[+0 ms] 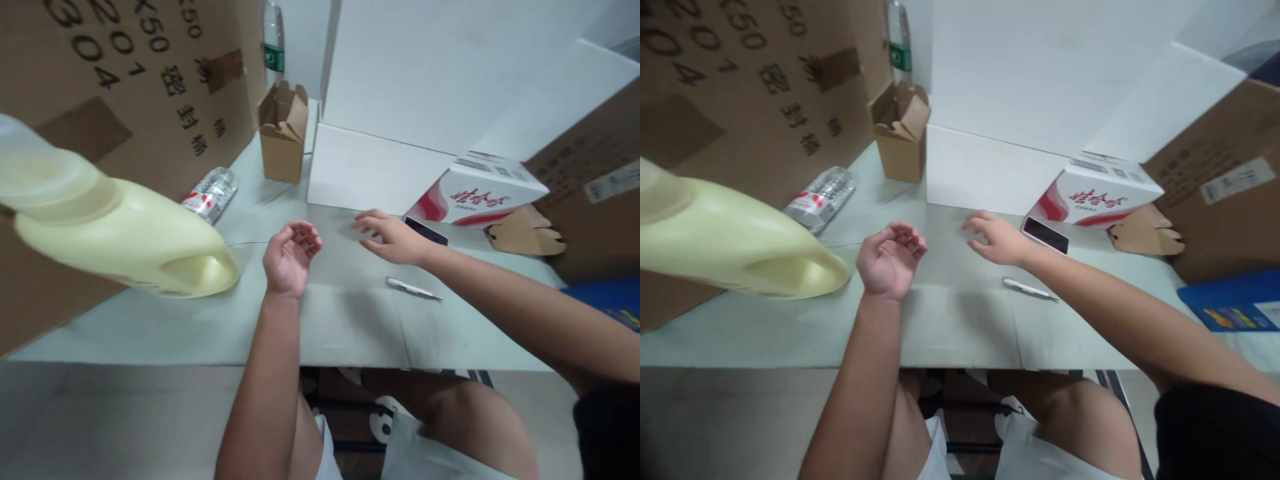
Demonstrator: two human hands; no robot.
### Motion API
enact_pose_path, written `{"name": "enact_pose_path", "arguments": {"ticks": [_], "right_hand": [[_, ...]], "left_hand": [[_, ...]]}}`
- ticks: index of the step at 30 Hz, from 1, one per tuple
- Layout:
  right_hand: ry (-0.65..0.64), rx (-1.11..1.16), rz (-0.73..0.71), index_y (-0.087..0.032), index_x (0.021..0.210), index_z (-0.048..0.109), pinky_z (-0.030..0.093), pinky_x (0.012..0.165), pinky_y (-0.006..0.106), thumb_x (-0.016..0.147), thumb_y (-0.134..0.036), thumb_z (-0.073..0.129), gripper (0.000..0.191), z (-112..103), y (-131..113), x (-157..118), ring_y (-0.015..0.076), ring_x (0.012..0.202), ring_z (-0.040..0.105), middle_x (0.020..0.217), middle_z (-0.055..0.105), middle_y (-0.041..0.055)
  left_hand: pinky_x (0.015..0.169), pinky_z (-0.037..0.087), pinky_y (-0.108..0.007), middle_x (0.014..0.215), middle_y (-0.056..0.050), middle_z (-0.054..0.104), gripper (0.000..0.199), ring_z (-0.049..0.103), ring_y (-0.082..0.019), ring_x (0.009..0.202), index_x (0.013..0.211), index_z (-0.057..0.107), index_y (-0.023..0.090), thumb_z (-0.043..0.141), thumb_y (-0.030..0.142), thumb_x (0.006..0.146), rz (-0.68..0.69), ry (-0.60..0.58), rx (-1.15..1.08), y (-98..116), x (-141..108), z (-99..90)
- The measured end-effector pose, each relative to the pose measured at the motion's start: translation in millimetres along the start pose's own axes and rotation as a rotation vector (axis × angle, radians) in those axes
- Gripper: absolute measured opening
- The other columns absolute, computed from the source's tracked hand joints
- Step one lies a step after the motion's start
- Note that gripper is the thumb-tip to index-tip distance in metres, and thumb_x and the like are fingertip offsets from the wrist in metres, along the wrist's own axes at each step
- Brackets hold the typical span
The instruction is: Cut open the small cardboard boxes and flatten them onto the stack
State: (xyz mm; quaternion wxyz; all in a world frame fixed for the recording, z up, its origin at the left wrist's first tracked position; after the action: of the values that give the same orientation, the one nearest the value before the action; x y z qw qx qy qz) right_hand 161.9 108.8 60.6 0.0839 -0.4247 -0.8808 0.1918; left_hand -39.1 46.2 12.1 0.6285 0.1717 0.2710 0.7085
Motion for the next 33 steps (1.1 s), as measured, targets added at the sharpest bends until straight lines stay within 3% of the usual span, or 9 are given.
{"name": "enact_pose_path", "arguments": {"ticks": [5,9,11,14,18,20,24,29,33], "right_hand": [[0.053,-0.213,-0.102,-0.018,0.133,0.066,0.060,0.110,0.049,0.094,-0.019,0.059,0.040,29.2,-80.1,146.3,0.0283,0.125,0.072,0.177,0.029,0.0146],[0.101,-0.453,0.060,-0.008,0.130,0.070,0.054,0.112,0.050,0.097,-0.020,0.055,0.038,23.6,-95.6,234.1,0.0384,0.133,0.066,0.182,0.008,0.0141],[0.129,-0.477,0.182,-0.004,0.122,0.075,0.054,0.110,0.050,0.103,-0.033,0.051,0.042,17.1,-85.4,257.4,0.0432,0.133,0.066,0.177,0.024,0.0167],[0.216,-0.463,0.154,-0.003,0.109,0.079,0.057,0.104,0.045,0.108,-0.053,0.043,0.061,10.7,-76.2,261.3,0.0392,0.125,0.072,0.150,0.057,0.0218],[0.166,-0.616,0.062,-0.008,0.123,0.074,0.058,0.095,0.040,0.103,-0.035,0.052,0.041,17.4,-86.0,216.8,0.0336,0.117,0.075,0.150,0.061,0.0181],[0.134,-0.677,0.052,-0.015,0.128,0.072,0.061,0.084,0.044,0.095,-0.025,0.060,0.037,22.2,-95.2,182.8,0.0350,0.109,0.077,0.159,0.058,0.0146],[0.157,-0.687,-0.007,-0.023,0.125,0.074,0.058,0.065,0.042,0.096,-0.030,0.058,0.034,23.9,-105.6,105.9,0.0305,0.095,0.079,0.161,0.059,0.0045],[0.394,-0.499,-0.246,-0.020,0.087,0.076,0.052,0.056,0.031,0.096,-0.028,0.061,0.020,8.6,-102.5,-10.0,0.0214,0.088,0.080,0.125,0.081,0.0066],[0.577,-0.256,-0.406,-0.021,0.078,0.067,0.054,0.056,0.023,0.088,-0.007,0.061,0.018,-4.5,-92.0,-108.4,0.0119,0.067,0.074,0.091,0.082,0.0045]], "left_hand": [[0.068,0.055,-0.027,0.075,-0.004,0.064,0.022,0.061,-0.015,0.067,0.076,0.069,0.020,0.065,0.042,0.073,0.031,-0.016,0.012,5.9,2.6,-7.3],[0.071,0.054,-0.029,0.074,-0.004,0.063,0.027,0.061,-0.016,0.070,0.078,0.069,0.019,0.067,0.045,0.073,0.019,-0.066,-0.006,3.2,0.8,-6.7],[0.072,0.053,-0.029,0.075,-0.004,0.064,0.028,0.062,-0.016,0.072,0.079,0.070,0.018,0.068,0.046,0.073,0.022,-0.109,0.019,4.3,1.2,-5.7],[0.071,0.052,-0.029,0.076,-0.004,0.064,0.029,0.061,-0.015,0.072,0.079,0.070,0.018,0.069,0.046,0.073,0.041,-0.128,0.040,8.4,4.3,-7.6],[0.067,0.050,-0.028,0.073,-0.002,0.061,0.025,0.058,-0.015,0.069,0.076,0.067,0.020,0.065,0.044,0.077,0.195,-0.019,0.051,17.0,4.3,-12.8],[0.065,0.047,-0.028,0.070,-0.001,0.057,0.020,0.054,-0.014,0.066,0.074,0.064,0.021,0.061,0.038,0.083,0.388,0.058,0.181,25.9,-3.7,-12.6],[0.067,0.044,-0.031,0.070,0.000,0.054,0.021,0.051,-0.016,0.067,0.075,0.057,0.022,0.054,0.026,0.096,0.850,0.161,0.551,46.3,-32.2,-3.0],[0.085,0.052,-0.037,0.089,-0.003,0.060,0.019,0.061,-0.021,0.088,0.092,0.059,0.024,0.055,0.040,0.101,1.183,0.290,0.791,58.7,-52.1,-0.8],[0.112,0.047,-0.051,0.122,-0.008,0.061,0.031,0.060,-0.029,0.123,0.119,0.062,0.027,0.058,0.050,0.100,1.173,0.214,0.939,55.9,-44.2,1.1]]}}
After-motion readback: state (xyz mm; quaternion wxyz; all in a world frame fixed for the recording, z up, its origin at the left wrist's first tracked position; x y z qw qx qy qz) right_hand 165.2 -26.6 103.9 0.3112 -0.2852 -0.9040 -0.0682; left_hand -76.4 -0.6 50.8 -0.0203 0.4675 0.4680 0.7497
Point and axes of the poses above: each hand's wrist, its own x-axis towards the middle knuckle, its own z-axis out of the palm, y = z × x, the point moved 5 cm from there along x, towards the middle knuckle
